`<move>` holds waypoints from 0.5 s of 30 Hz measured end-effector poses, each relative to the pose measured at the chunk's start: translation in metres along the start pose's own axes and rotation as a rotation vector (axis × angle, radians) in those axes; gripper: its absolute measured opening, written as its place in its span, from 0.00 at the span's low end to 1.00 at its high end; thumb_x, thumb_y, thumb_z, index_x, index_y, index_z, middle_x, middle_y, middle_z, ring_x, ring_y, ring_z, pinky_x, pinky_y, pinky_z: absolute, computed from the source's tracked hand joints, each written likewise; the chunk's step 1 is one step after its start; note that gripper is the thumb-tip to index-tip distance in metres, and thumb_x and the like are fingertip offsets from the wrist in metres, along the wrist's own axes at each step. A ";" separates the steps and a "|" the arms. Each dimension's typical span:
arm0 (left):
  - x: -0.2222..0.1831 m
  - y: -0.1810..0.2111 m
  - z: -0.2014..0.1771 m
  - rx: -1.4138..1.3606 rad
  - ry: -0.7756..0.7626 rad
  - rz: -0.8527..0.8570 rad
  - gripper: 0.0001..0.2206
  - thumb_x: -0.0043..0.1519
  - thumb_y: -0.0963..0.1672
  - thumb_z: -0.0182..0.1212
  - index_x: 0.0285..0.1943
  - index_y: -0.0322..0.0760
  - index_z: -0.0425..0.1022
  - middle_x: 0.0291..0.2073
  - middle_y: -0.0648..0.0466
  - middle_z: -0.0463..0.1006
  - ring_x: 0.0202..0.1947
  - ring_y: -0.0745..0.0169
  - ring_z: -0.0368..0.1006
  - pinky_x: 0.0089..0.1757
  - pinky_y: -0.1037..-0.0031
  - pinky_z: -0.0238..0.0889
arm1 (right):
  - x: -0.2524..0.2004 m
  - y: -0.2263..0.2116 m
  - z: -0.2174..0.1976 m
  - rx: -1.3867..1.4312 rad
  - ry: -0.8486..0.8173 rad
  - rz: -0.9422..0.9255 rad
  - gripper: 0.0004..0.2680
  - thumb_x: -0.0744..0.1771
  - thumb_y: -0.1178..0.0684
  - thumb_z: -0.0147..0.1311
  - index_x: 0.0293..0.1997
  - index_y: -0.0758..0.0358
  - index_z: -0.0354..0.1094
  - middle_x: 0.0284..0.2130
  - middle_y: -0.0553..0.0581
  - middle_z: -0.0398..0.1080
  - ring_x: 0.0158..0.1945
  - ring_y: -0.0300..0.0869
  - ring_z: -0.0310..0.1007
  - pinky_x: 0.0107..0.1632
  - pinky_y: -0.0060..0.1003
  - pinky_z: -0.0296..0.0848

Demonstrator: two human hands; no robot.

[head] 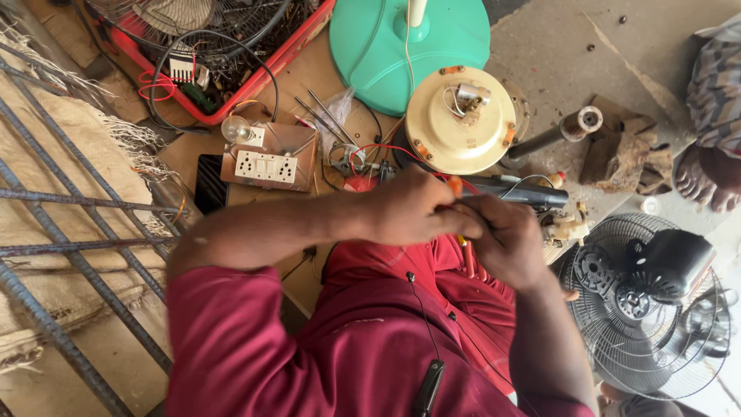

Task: The person is repairing a fan motor by connecting wires and securing components. They use pliers and a screwdriver to manipulate wires and tighten screws on the motor housing.

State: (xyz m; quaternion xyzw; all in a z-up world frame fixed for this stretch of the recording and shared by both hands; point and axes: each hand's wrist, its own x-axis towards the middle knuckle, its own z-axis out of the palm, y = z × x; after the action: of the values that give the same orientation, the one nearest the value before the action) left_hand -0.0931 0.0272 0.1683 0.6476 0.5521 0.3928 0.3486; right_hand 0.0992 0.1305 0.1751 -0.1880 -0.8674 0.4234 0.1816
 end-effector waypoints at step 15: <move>-0.100 -0.023 -0.209 0.483 0.874 0.232 0.13 0.76 0.41 0.62 0.37 0.26 0.73 0.27 0.51 0.72 0.24 0.64 0.63 0.29 0.75 0.51 | -0.024 -0.013 -0.030 0.262 -0.049 0.029 0.06 0.72 0.56 0.49 0.42 0.67 0.70 0.24 0.48 0.69 0.24 0.31 0.66 0.28 0.29 0.66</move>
State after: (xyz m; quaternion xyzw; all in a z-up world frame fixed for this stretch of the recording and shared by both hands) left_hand -0.2980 -0.0643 0.2296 0.5422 0.6456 0.5242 -0.1204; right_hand 0.1317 0.1317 0.1997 -0.1650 -0.8059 0.5402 0.1772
